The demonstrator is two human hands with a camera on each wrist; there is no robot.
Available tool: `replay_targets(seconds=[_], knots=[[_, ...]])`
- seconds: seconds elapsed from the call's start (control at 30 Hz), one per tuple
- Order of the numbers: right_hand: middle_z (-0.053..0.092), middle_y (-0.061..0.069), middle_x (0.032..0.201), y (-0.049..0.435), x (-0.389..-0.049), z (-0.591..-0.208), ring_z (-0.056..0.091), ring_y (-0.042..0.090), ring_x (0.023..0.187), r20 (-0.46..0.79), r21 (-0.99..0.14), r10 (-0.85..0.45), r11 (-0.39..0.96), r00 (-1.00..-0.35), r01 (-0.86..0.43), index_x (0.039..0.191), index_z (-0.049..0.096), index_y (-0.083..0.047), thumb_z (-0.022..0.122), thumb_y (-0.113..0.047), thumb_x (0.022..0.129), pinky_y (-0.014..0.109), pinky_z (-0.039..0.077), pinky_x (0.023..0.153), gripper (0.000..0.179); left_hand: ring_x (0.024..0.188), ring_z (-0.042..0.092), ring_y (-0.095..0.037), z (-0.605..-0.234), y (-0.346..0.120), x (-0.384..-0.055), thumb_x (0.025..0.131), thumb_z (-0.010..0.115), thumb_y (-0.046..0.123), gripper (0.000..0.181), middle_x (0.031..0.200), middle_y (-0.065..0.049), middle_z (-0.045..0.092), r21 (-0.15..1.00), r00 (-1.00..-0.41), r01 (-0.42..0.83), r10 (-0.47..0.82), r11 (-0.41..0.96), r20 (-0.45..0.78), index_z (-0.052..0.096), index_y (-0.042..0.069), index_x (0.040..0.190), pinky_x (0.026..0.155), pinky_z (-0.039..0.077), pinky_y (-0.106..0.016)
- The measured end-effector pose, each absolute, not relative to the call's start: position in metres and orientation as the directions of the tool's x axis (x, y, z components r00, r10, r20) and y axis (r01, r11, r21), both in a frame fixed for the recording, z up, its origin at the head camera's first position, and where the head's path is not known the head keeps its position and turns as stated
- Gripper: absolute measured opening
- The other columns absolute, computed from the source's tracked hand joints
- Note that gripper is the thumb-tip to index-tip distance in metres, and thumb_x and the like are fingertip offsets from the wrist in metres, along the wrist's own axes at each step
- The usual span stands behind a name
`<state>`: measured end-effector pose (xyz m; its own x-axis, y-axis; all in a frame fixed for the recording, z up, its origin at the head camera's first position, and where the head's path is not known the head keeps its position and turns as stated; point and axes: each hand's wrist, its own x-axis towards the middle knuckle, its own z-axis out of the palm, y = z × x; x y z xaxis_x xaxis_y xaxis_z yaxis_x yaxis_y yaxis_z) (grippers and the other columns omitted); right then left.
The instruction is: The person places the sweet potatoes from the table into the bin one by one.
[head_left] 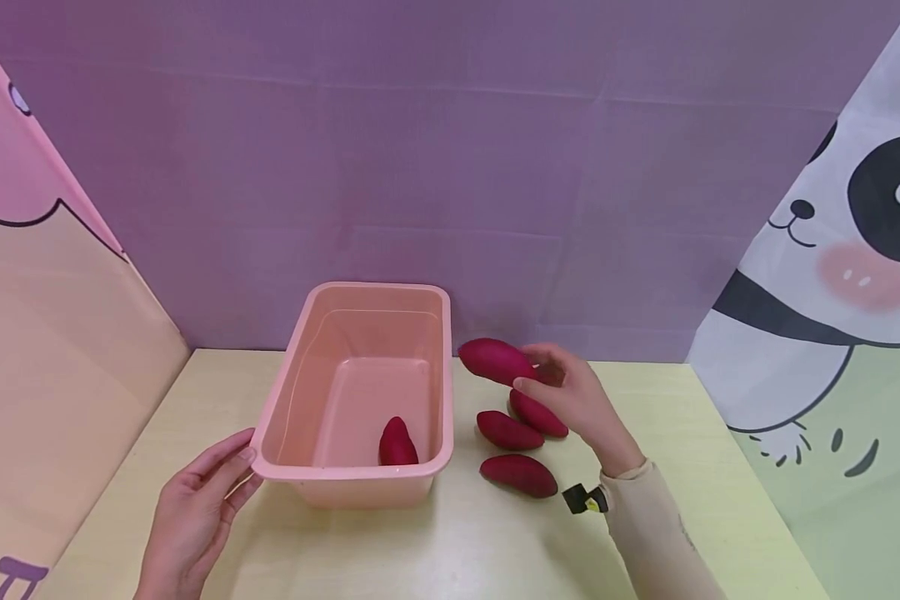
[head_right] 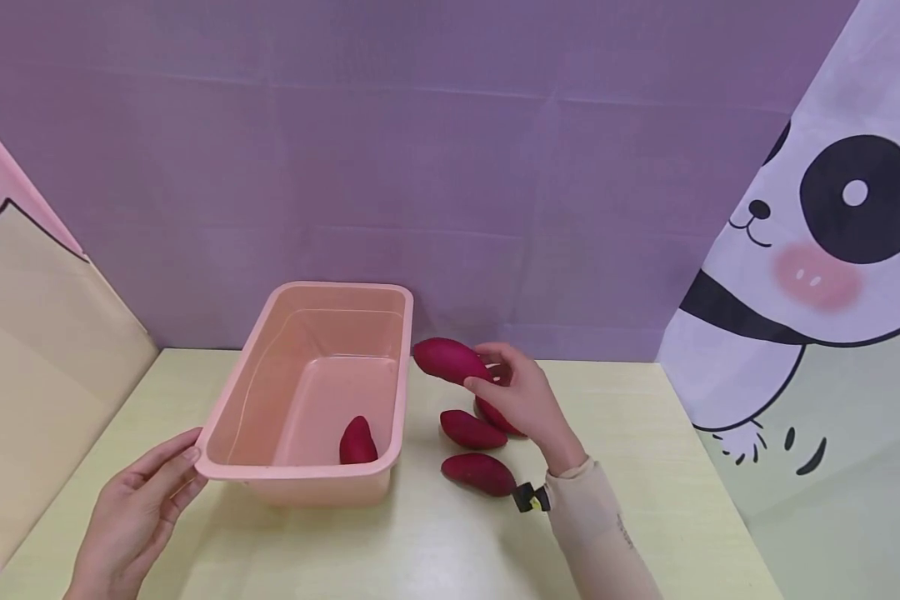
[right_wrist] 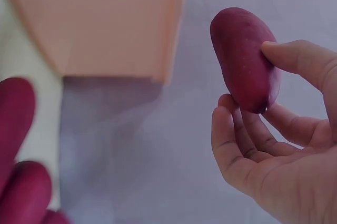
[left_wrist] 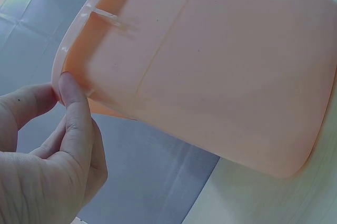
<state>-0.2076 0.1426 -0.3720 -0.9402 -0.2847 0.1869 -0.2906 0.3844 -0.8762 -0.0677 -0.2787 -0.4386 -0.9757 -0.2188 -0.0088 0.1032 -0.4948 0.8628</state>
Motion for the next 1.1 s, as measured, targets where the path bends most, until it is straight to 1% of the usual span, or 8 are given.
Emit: replay_targets(seconds=[0.13, 0.3, 0.47, 0.6, 0.77, 0.87, 1.03, 1.1], knots=[[0.067, 0.004, 0.115, 0.115, -0.217, -0.35, 0.065, 0.022, 0.1, 0.221, -0.853, -0.339, 0.388, -0.914, -0.35, 0.129, 0.063, -0.012, 0.077, -0.018, 0.09, 0.041, 0.056, 0.09, 0.041, 0.095, 0.069, -0.014, -0.438, -0.279, -0.068, 0.098, 0.059, -0.006, 0.027, 0.109, -0.004, 0.073, 0.866, -0.975, 0.094, -0.223, -0.49, -0.021, 0.073, 0.004, 0.119, 0.084, 0.059, -0.029], [0.067, 0.003, 0.114, 0.078, -0.231, -0.329, 0.065, 0.021, 0.098, 0.234, -0.837, -0.404, 0.38, -0.884, -0.395, 0.127, 0.064, -0.011, 0.078, -0.018, 0.089, 0.037, 0.058, 0.086, 0.041, 0.096, 0.069, -0.014, -0.439, -0.279, -0.067, 0.098, 0.06, -0.005, 0.026, 0.109, -0.004, 0.072, 0.869, -0.975, 0.083, -0.219, -0.488, -0.03, 0.073, 0.004, 0.119, 0.085, 0.058, -0.029], [0.067, 0.008, 0.113, 0.036, -0.244, -0.316, 0.065, 0.023, 0.096, 0.19, -0.808, -0.502, 0.408, -0.844, -0.425, 0.128, 0.063, -0.005, 0.075, -0.016, 0.089, 0.031, 0.06, 0.079, 0.042, 0.096, 0.069, -0.014, -0.439, -0.279, -0.066, 0.098, 0.059, -0.006, 0.027, 0.109, -0.004, 0.072, 0.87, -0.974, 0.088, -0.224, -0.485, -0.026, 0.073, 0.004, 0.119, 0.086, 0.058, -0.03], [0.068, 0.008, 0.114, 0.003, -0.258, -0.313, 0.067, 0.022, 0.097, 0.15, -0.76, -0.561, 0.461, -0.814, -0.458, 0.126, 0.065, -0.005, 0.073, -0.016, 0.088, 0.026, 0.057, 0.081, 0.04, 0.096, 0.07, -0.014, -0.44, -0.28, -0.066, 0.098, 0.059, -0.006, 0.027, 0.109, -0.004, 0.073, 0.867, -0.973, 0.094, -0.228, -0.49, -0.023, 0.073, 0.004, 0.119, 0.085, 0.058, -0.03], [0.071, 0.007, 0.11, -0.033, -0.269, -0.313, 0.066, 0.018, 0.097, 0.107, -0.69, -0.576, 0.544, -0.81, -0.478, 0.12, 0.069, -0.005, 0.073, -0.017, 0.088, 0.021, 0.053, 0.082, 0.035, 0.096, 0.069, -0.015, -0.44, -0.281, -0.066, 0.098, 0.058, -0.007, 0.028, 0.11, -0.005, 0.072, 0.865, -0.973, 0.104, -0.231, -0.49, -0.014, 0.073, 0.003, 0.119, 0.084, 0.059, -0.03], [0.071, 0.003, 0.102, -0.051, -0.269, -0.32, 0.065, 0.016, 0.09, 0.037, -0.694, -0.566, 0.579, -0.824, -0.429, 0.118, 0.07, -0.005, 0.075, -0.017, 0.088, 0.02, 0.054, 0.075, 0.033, 0.096, 0.069, -0.015, -0.44, -0.281, -0.067, 0.098, 0.058, -0.007, 0.028, 0.11, -0.005, 0.072, 0.867, -0.972, 0.105, -0.233, -0.487, -0.013, 0.073, 0.004, 0.119, 0.084, 0.059, -0.03], [0.063, 0.001, 0.074, -0.073, -0.265, -0.34, 0.057, 0.015, 0.068, -0.069, -0.695, -0.561, 0.62, -0.825, -0.364, 0.091, 0.072, -0.006, 0.076, -0.012, 0.087, 0.02, 0.052, 0.055, 0.008, 0.094, 0.07, -0.014, -0.439, -0.28, -0.068, 0.098, 0.059, -0.007, 0.028, 0.108, -0.004, 0.073, 0.869, -0.97, 0.099, -0.242, -0.485, -0.024, 0.074, 0.004, 0.118, 0.082, 0.059, -0.029], [0.059, 0.002, 0.065, -0.079, -0.264, -0.35, 0.054, 0.015, 0.061, -0.098, -0.677, -0.559, 0.644, -0.823, -0.357, 0.08, 0.069, -0.007, 0.077, -0.009, 0.086, 0.02, 0.049, 0.051, 0.01, 0.094, 0.07, -0.014, -0.439, -0.279, -0.069, 0.097, 0.059, -0.007, 0.027, 0.108, -0.004, 0.073, 0.869, -0.969, 0.098, -0.245, -0.484, -0.027, 0.074, 0.004, 0.117, 0.082, 0.06, -0.029]])
